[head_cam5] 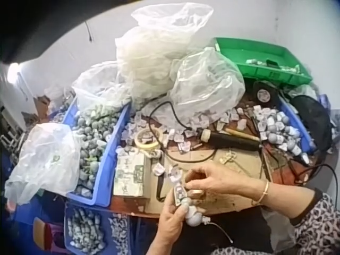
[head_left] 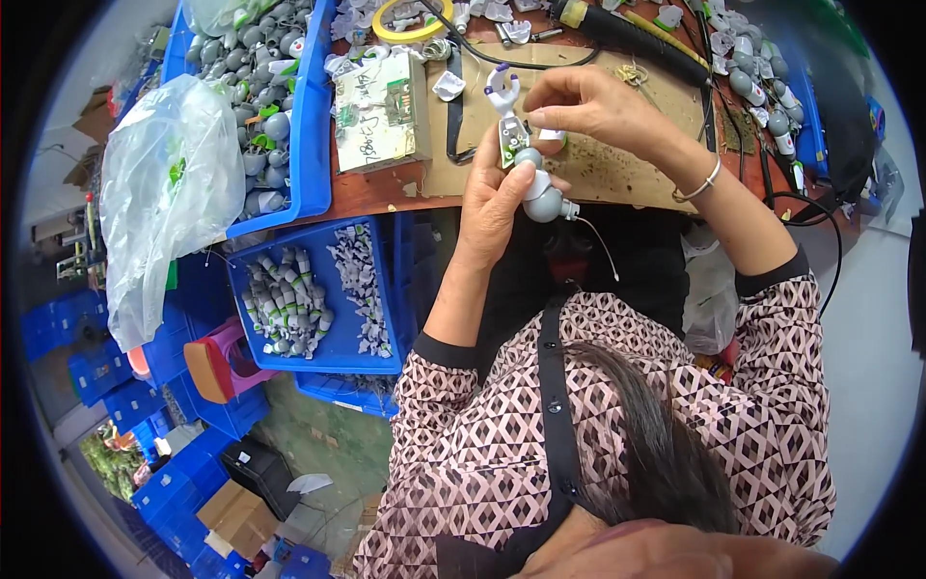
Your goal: Assembling small electronic LED light bulb components by fitting internal parts into housings and using an electric screwdriver.
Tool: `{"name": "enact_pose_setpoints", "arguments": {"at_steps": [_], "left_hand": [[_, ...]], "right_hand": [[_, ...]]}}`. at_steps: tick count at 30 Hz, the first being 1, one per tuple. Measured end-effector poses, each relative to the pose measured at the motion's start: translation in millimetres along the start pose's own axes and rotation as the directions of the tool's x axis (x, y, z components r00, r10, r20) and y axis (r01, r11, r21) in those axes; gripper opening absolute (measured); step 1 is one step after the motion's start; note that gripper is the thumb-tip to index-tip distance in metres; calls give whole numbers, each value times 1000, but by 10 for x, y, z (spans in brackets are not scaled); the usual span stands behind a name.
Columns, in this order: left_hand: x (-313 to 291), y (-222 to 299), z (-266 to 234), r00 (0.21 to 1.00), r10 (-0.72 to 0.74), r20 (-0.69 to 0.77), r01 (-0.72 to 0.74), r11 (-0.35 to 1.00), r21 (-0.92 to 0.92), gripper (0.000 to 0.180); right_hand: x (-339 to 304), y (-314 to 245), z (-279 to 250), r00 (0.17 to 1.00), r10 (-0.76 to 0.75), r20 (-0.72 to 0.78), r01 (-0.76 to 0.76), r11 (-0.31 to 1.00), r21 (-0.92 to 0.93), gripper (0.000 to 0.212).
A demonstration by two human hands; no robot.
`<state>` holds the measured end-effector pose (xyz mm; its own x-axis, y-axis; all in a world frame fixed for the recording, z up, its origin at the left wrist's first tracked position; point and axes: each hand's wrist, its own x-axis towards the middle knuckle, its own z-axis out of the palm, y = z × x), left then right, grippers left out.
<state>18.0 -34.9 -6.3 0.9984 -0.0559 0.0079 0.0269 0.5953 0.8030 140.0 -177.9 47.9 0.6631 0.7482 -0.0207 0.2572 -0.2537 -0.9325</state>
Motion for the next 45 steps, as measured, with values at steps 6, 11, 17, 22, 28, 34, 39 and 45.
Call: {"name": "enact_pose_setpoints", "arguments": {"at_steps": [6,11,17,22,28,34,39,45], "left_hand": [[4,-6,17,999,32,-21,-32,999,36,57],[9,21,2,1000,-2,25,1,998,58,55],[11,-9,39,999,38,-24,-36,997,74,55],[-1,-80,28,997,75,-13,-73,993,97,57],[12,-55,25,989,140,-50,-140,990,18,58],[-4,-50,23,989,137,-50,-137,991,10,58],[-12,-47,52,990,133,-51,-133,991,19,58],[-59,-58,25,985,138,-102,-138,990,5,59]], "right_hand": [[33,-55,16,967,197,162,-215,972,96,17],[74,96,31,971,145,191,-180,967,179,18],[108,88,70,962,164,217,-206,960,188,18],[90,-62,125,910,362,200,-394,907,149,17],[111,-108,85,916,297,270,-337,935,112,18],[43,-102,56,927,254,276,-304,940,156,25],[21,-74,70,931,262,253,-303,942,142,24],[65,-137,-33,990,131,40,-130,991,-32,21]]}}
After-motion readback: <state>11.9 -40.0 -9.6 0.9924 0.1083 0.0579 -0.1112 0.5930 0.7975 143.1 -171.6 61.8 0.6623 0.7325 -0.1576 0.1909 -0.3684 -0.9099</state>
